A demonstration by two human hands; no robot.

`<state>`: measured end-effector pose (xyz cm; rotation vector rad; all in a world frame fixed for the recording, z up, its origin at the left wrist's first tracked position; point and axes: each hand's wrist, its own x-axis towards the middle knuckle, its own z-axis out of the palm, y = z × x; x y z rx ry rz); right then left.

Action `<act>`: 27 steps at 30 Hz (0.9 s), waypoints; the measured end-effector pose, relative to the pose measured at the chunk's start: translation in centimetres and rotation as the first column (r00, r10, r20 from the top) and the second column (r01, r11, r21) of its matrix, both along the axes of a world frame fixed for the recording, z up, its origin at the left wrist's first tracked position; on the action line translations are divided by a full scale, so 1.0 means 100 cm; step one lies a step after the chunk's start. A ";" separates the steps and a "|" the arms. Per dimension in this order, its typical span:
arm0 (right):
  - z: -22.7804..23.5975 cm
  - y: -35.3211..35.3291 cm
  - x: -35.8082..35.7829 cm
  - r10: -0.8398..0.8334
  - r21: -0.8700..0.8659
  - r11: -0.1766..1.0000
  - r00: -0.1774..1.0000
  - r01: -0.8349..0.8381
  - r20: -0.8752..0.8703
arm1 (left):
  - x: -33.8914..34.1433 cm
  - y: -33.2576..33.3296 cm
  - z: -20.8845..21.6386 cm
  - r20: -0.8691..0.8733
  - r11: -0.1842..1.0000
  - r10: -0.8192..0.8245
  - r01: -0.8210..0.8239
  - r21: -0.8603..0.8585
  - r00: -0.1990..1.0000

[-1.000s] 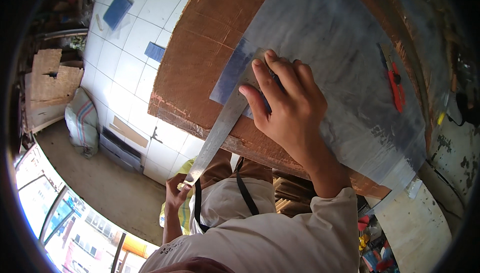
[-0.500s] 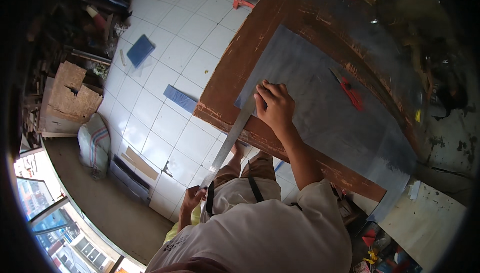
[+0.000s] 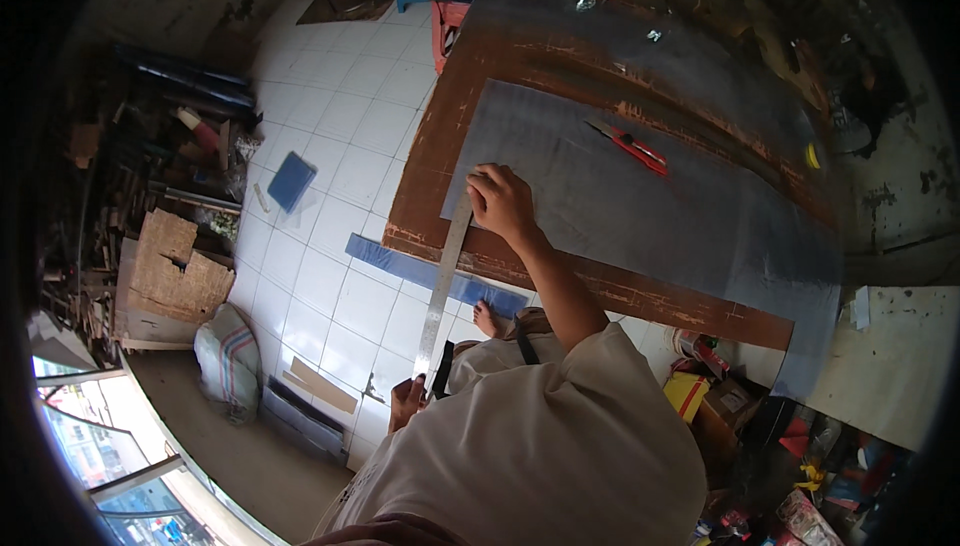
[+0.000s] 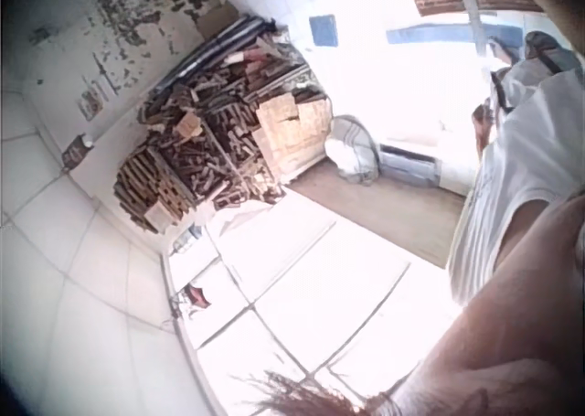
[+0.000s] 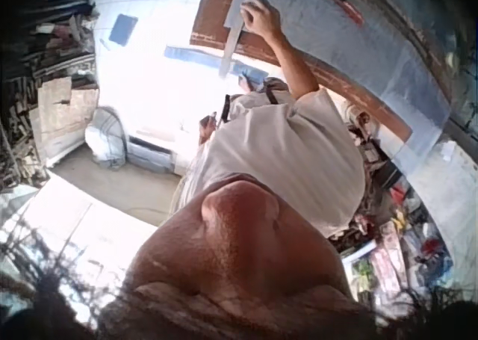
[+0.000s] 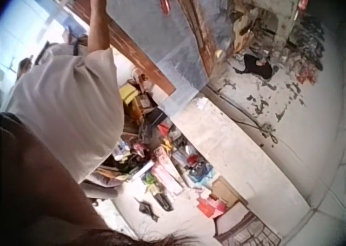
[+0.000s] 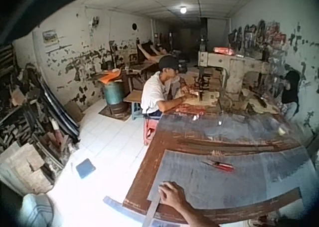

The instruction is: The person uses a metal ruler and a utility knife to score and cut a long strip from a large reflective sheet on a wooden table, then folds and detaches the cut piece by hand.

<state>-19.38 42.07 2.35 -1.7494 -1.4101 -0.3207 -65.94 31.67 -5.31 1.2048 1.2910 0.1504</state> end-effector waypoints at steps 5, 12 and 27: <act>-0.001 -0.013 -0.001 0.097 -0.042 0.993 0.978 -0.106 -0.184 | -0.008 -0.023 0.014 -0.010 0.991 0.033 -0.032 0.128 0.999; 0.048 -0.134 -0.020 -0.076 0.279 0.951 0.976 0.133 -0.204 | -0.026 -0.059 0.054 -0.072 0.934 -0.044 0.067 0.352 0.996; 0.108 -0.386 -0.061 0.335 -0.407 0.822 0.916 -0.399 -0.222 | 0.212 -0.120 0.228 -0.546 0.385 -0.609 0.816 0.430 0.575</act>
